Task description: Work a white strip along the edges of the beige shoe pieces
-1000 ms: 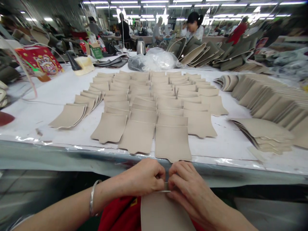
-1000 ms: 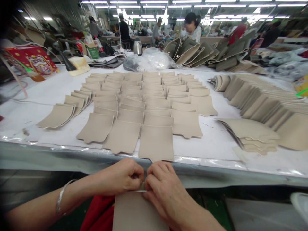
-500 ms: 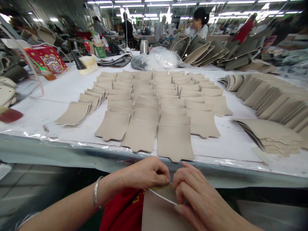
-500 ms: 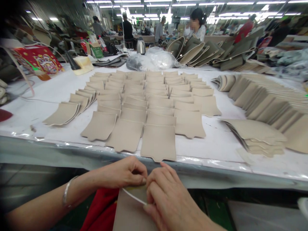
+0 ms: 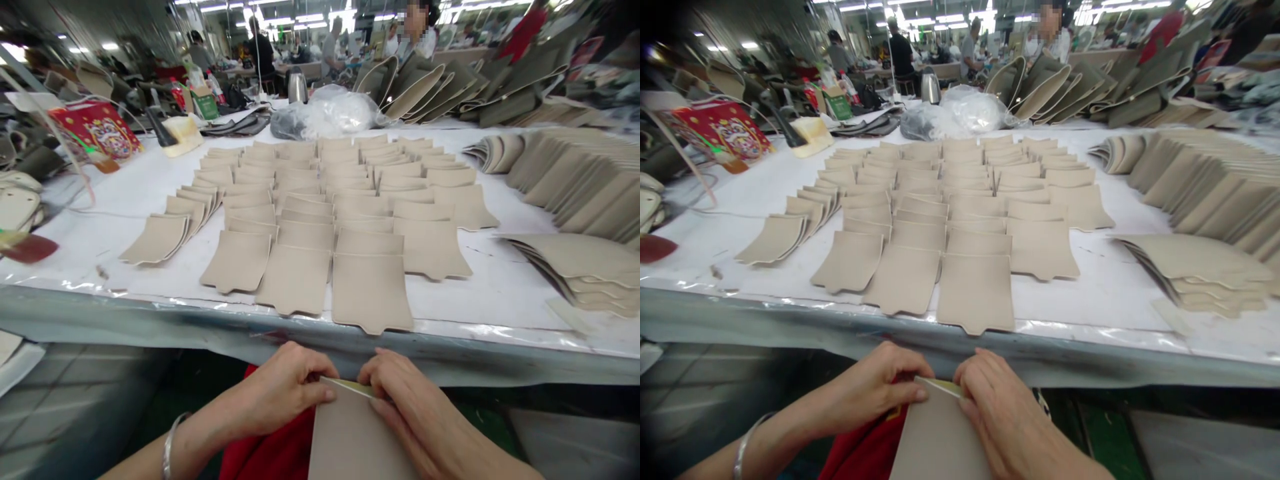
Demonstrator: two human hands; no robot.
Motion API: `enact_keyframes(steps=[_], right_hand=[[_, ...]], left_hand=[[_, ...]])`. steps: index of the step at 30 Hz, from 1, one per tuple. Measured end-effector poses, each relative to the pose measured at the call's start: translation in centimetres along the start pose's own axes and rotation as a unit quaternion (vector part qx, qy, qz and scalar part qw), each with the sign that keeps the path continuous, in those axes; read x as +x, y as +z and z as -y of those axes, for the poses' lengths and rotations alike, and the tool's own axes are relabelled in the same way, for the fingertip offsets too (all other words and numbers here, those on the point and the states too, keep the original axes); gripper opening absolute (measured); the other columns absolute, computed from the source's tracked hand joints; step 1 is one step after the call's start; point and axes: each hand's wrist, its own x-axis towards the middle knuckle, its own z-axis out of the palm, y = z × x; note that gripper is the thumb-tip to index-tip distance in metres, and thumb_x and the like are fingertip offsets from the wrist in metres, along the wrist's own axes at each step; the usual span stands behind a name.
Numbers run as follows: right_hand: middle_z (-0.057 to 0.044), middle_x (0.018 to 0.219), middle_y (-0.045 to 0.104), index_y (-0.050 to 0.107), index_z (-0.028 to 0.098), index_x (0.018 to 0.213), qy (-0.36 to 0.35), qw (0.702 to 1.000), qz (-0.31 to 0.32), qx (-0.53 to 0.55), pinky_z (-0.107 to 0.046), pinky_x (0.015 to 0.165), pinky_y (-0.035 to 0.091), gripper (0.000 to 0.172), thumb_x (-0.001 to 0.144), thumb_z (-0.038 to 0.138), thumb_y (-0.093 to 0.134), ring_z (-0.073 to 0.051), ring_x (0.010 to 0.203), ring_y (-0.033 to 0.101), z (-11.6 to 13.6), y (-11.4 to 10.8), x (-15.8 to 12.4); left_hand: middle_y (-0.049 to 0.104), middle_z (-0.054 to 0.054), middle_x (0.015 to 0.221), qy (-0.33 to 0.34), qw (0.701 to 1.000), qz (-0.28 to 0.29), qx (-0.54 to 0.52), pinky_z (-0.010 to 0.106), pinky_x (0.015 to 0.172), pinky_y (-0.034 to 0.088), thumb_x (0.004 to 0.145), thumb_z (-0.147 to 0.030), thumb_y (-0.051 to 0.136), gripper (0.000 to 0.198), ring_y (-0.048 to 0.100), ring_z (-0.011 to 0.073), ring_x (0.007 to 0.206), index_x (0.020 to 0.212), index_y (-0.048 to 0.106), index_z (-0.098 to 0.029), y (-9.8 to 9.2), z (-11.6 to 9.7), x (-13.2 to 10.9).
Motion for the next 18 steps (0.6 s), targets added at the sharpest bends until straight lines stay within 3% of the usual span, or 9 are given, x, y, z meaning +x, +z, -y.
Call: enact_keyframes(steps=[5,18], right_hand=[[-0.006,0.089,0.054,0.043,0.023,0.090,0.006,1.000,-0.008,0.016,-0.040,0.072,0.049,0.020,0.098,0.010,0.029,-0.024,0.082,0.052,-0.60,0.39,-0.20],[-0.006,0.086,0.051,0.040,0.021,0.088,-0.022,1.000,-0.015,-0.007,-0.040,0.074,0.045,0.024,0.096,0.003,0.027,-0.023,0.080,0.047,-1.07,0.96,-0.40]], left_hand=[[0.062,-0.003,0.071,0.021,0.999,0.001,0.048,0.019,0.061,0.033,0.084,-0.022,0.056,0.016,0.052,0.0114,0.067,0.081,0.071,-0.016,0.12,-0.05,0.14],[0.062,-0.002,0.075,0.080,0.996,0.023,0.037,0.019,0.065,0.033,0.090,-0.016,0.049,0.023,0.057,0.0118,0.073,0.084,0.071,-0.019,0.54,-0.33,0.07]])
